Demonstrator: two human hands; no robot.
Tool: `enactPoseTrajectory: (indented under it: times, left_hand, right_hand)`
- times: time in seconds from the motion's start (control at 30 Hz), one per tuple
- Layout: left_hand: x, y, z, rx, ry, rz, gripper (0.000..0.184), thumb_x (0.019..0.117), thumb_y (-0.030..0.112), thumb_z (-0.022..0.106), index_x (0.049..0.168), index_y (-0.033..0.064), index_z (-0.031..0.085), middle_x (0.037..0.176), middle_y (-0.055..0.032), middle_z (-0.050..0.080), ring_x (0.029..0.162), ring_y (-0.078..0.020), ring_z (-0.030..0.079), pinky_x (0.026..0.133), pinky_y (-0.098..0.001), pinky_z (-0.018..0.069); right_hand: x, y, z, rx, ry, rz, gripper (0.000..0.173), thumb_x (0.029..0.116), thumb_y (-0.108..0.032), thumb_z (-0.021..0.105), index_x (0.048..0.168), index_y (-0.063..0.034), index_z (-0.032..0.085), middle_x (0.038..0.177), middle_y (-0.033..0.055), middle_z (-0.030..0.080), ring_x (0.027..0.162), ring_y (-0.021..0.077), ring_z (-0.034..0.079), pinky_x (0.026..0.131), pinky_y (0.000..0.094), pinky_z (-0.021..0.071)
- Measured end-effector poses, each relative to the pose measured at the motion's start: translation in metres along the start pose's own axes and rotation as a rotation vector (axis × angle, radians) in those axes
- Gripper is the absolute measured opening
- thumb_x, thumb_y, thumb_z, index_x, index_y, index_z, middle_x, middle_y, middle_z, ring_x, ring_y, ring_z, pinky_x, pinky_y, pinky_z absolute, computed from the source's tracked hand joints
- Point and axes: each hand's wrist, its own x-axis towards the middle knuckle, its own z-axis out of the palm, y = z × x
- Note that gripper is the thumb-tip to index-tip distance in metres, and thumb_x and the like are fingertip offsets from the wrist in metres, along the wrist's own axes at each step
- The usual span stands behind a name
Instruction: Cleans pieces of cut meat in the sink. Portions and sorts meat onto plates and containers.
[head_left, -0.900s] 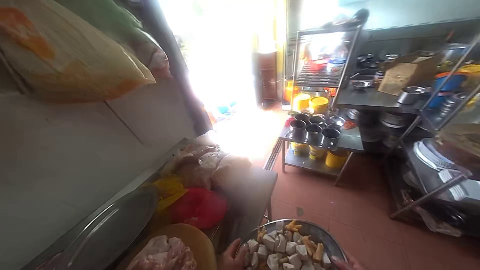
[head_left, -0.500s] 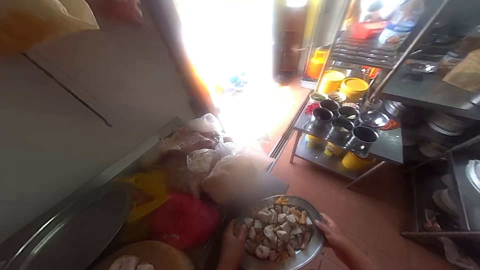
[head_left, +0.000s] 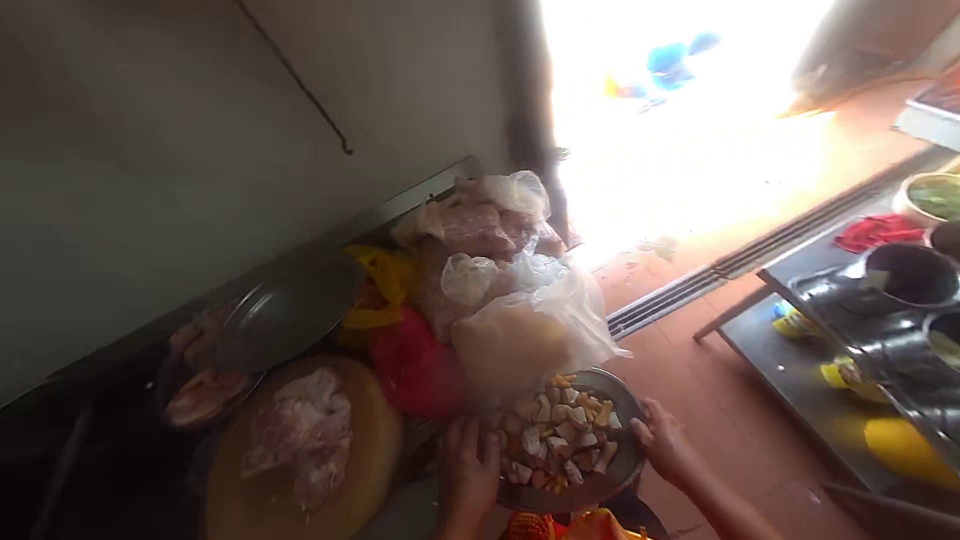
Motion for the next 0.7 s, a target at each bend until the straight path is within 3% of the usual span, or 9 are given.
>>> enactPoseTrajectory:
  times: [0.03, 0.1, 0.2, 0.3, 0.4, 0.5, 0.57, 0.7]
  left_hand:
    - [-0.003, 0.010, -0.004, -0.005, -0.017, 0.024, 0.043, 0.0985, 0.040, 0.056, 0.129, 0.0123, 0.070, 0.135, -0.0121, 0.064, 0.128, -0.0335, 0.056, 0.108, -0.0526, 0.0456]
    - [-0.001, 0.037, -0.005, 0.011, -0.043, 0.111, 0.036, 0.1012, 0.037, 0.054, 0.126, 0.0175, 0.073, 0.128, -0.0050, 0.068, 0.124, -0.0256, 0.060, 0.106, -0.0471, 0.0491]
    - [0.018, 0.088, 0.007, 0.080, -0.123, 0.211, 0.031, 0.1010, 0.033, 0.055, 0.120, 0.0204, 0.075, 0.118, -0.0017, 0.072, 0.117, -0.0217, 0.064, 0.102, -0.0440, 0.0515]
    - [0.047, 0.124, 0.028, 0.241, -0.329, 0.107, 0.037, 0.0997, 0.034, 0.054, 0.128, 0.0161, 0.069, 0.126, -0.0084, 0.066, 0.127, -0.0288, 0.056, 0.108, -0.0466, 0.0467]
    - [0.060, 0.136, 0.040, 0.320, -0.395, -0.002, 0.039, 0.0967, 0.035, 0.057, 0.128, 0.0134, 0.068, 0.128, -0.0118, 0.066, 0.129, -0.0317, 0.056, 0.108, -0.0497, 0.0455]
    - [0.062, 0.132, 0.040, 0.289, -0.489, -0.041, 0.037, 0.0964, 0.034, 0.060, 0.129, 0.0179, 0.068, 0.132, -0.0145, 0.061, 0.131, -0.0338, 0.052, 0.109, -0.0527, 0.0438]
    - [0.067, 0.120, 0.042, 0.244, -0.549, -0.027, 0.038, 0.0967, 0.040, 0.059, 0.130, 0.0239, 0.069, 0.129, -0.0132, 0.062, 0.128, -0.0322, 0.054, 0.108, -0.0537, 0.0433]
    - [0.079, 0.114, 0.044, 0.158, -0.625, -0.056, 0.036, 0.0944, 0.044, 0.063, 0.121, 0.0214, 0.073, 0.122, -0.0060, 0.068, 0.123, -0.0264, 0.059, 0.108, -0.0531, 0.0431]
  right_hand:
    - [0.000, -0.011, -0.008, -0.181, 0.076, -0.110, 0.048, 0.1021, -0.027, 0.054, 0.146, -0.0075, 0.053, 0.137, 0.0185, 0.061, 0.127, 0.0333, 0.059, 0.106, 0.0521, 0.0488]
    - [0.004, -0.035, -0.013, -0.370, 0.191, -0.370, 0.040, 0.1004, -0.027, 0.057, 0.137, -0.0125, 0.064, 0.135, 0.0176, 0.063, 0.127, 0.0367, 0.058, 0.103, 0.0555, 0.0502]
    - [0.019, -0.084, -0.001, -0.506, 0.006, -0.549, 0.036, 0.1009, -0.022, 0.055, 0.135, -0.0229, 0.066, 0.130, 0.0091, 0.066, 0.123, 0.0318, 0.060, 0.099, 0.0522, 0.0532]
    - [0.039, -0.112, 0.029, -0.630, -0.140, -0.478, 0.038, 0.0992, -0.020, 0.055, 0.136, -0.0260, 0.063, 0.118, 0.0148, 0.069, 0.117, 0.0376, 0.063, 0.095, 0.0583, 0.0526]
    - [0.052, -0.115, 0.041, -0.624, -0.211, -0.361, 0.029, 0.1007, -0.028, 0.054, 0.126, -0.0303, 0.067, 0.112, 0.0091, 0.073, 0.114, 0.0342, 0.067, 0.092, 0.0606, 0.0530]
    - [0.054, -0.118, 0.030, -0.615, -0.279, -0.289, 0.026, 0.0995, -0.038, 0.057, 0.119, -0.0274, 0.071, 0.104, 0.0094, 0.074, 0.106, 0.0338, 0.069, 0.086, 0.0604, 0.0548]
    - [0.056, -0.115, 0.020, -0.585, -0.320, -0.296, 0.025, 0.0990, -0.037, 0.061, 0.114, -0.0208, 0.072, 0.102, 0.0099, 0.073, 0.104, 0.0322, 0.069, 0.090, 0.0578, 0.0541]
    - [0.055, -0.083, -0.003, -0.306, -0.260, -0.320, 0.027, 0.0994, -0.030, 0.060, 0.120, -0.0174, 0.071, 0.113, 0.0094, 0.068, 0.109, 0.0247, 0.065, 0.095, 0.0490, 0.0538]
